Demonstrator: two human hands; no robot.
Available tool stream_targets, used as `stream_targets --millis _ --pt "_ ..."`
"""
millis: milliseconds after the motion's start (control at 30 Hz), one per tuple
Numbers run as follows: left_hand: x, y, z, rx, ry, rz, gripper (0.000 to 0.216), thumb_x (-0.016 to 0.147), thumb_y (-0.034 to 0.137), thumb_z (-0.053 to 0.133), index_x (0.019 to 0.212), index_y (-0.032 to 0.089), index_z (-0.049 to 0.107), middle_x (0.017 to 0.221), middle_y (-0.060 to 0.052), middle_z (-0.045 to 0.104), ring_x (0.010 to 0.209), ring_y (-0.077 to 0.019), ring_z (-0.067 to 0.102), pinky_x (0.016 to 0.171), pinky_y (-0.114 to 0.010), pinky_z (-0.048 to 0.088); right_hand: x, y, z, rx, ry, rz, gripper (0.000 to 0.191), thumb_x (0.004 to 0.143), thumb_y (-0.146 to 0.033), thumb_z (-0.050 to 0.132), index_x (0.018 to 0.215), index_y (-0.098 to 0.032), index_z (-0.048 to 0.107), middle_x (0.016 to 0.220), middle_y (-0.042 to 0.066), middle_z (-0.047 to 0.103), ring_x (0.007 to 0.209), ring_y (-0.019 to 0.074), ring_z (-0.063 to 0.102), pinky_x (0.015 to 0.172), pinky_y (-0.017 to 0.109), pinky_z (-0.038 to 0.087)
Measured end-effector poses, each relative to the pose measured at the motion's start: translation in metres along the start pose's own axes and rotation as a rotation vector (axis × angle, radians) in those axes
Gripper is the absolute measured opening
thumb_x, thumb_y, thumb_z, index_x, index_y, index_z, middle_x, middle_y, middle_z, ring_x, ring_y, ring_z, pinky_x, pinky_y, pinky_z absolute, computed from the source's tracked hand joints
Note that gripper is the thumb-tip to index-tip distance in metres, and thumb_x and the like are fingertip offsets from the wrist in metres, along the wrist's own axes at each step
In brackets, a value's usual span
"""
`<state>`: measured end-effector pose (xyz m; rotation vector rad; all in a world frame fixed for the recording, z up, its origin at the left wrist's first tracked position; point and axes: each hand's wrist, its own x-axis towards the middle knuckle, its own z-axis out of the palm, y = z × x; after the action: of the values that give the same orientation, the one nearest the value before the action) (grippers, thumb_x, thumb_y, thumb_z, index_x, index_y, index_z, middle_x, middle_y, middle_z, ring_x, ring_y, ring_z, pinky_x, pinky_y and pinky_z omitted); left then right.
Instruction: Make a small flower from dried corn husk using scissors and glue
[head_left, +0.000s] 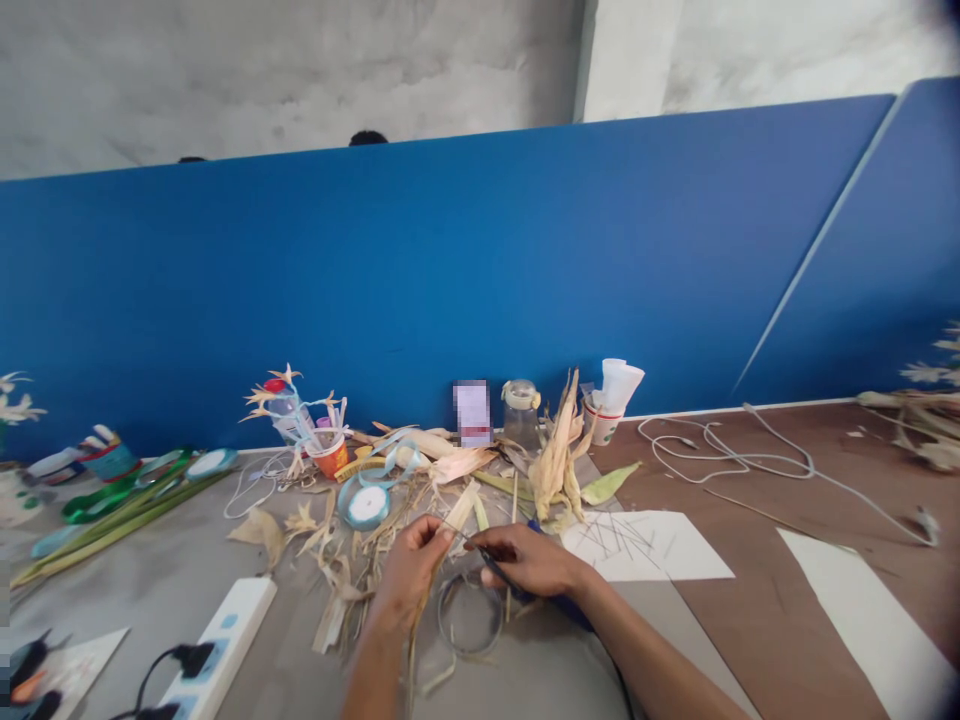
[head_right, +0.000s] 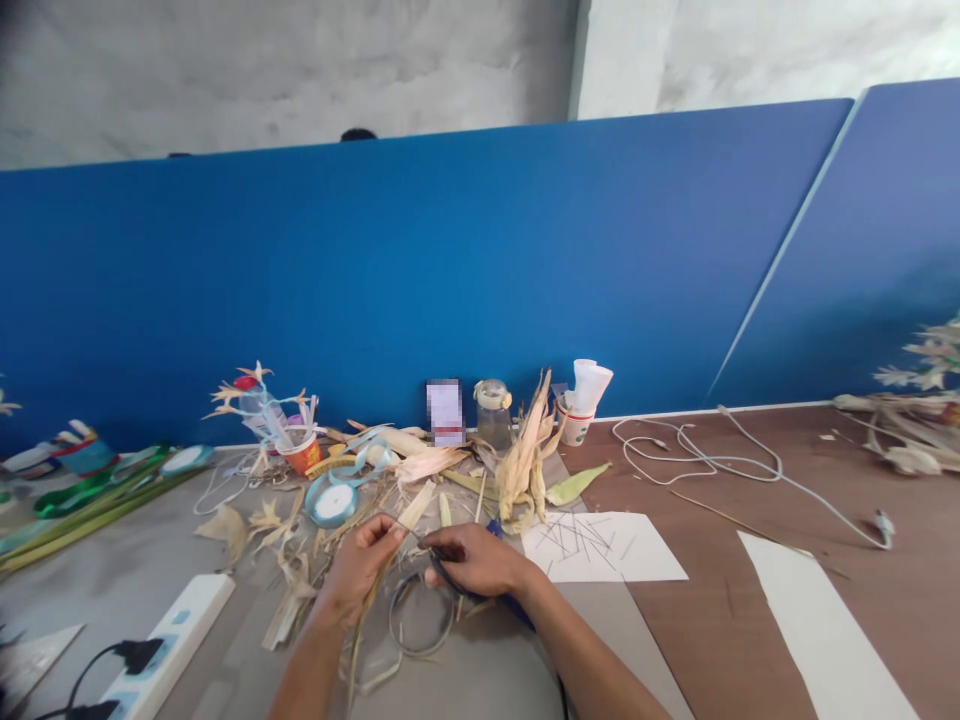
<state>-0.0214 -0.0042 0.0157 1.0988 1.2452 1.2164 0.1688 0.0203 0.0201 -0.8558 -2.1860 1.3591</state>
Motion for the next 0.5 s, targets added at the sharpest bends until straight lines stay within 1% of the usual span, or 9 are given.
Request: stream_targets --millis 200,333,400,500 --pt "0.0013 -0.0045 -0.0008 0.002 -0.013 0.02 0.028 0.064 0.04 0.069 0.061 0.015 0.057 0.053 0.004 0.049 0.051 -0.0087 0.04 0.052 -0.022 0.03 0.0002 -0.001 0.0013 0.026 -0.027 -0.017 0.032 0.075 -0.032 0.058 0.101 -0.016 0.065 0.063 -0.004 0.042 0.057 0.0091 0.033 0.051 0.02 0.028" --pt "-0.0004 -0.0003 -0.0002 0.023 -0.01 0.007 0.026 0.064 0.038 0.069 0.06 0.015 0.057 0.051 0.004 0.049 0.049 -0.0086 0.04 0.051 -0.022 0.029 0.0009 -0.0005 0.0013 0.067 -0.035 -0.017 0.026 0.076 -0.034 0.058 0.092 -0.014 0.065 0.062 -0.004 0.039 0.057 0.0087 0.031 0.051 0.02 0.026" --pt "-0.0014 0.0024 0.0007 0.01 -0.019 -0.004 0.026 0.063 0.038 0.069 0.06 0.015 0.057 0.05 0.004 0.05 0.049 -0.009 0.041 0.051 -0.022 0.03 0.0011 0.0003 0.0018 0.11 -0.052 -0.018 0.025 0.076 -0.035 0.058 0.089 -0.014 0.064 0.062 -0.004 0.04 0.057 0.0087 0.031 0.051 0.02 0.026" --pt "-0.0017 0.0038 0.0015 -0.032 -0.014 -0.026 0.028 0.059 0.04 0.071 0.059 0.015 0.057 0.049 0.004 0.051 0.049 -0.0095 0.042 0.051 -0.022 0.031 0.0011 0.0011 0.0027 0.167 -0.065 -0.005 0.026 0.076 -0.036 0.058 0.091 -0.015 0.063 0.065 -0.004 0.043 0.058 0.0092 0.033 0.052 0.02 0.028"
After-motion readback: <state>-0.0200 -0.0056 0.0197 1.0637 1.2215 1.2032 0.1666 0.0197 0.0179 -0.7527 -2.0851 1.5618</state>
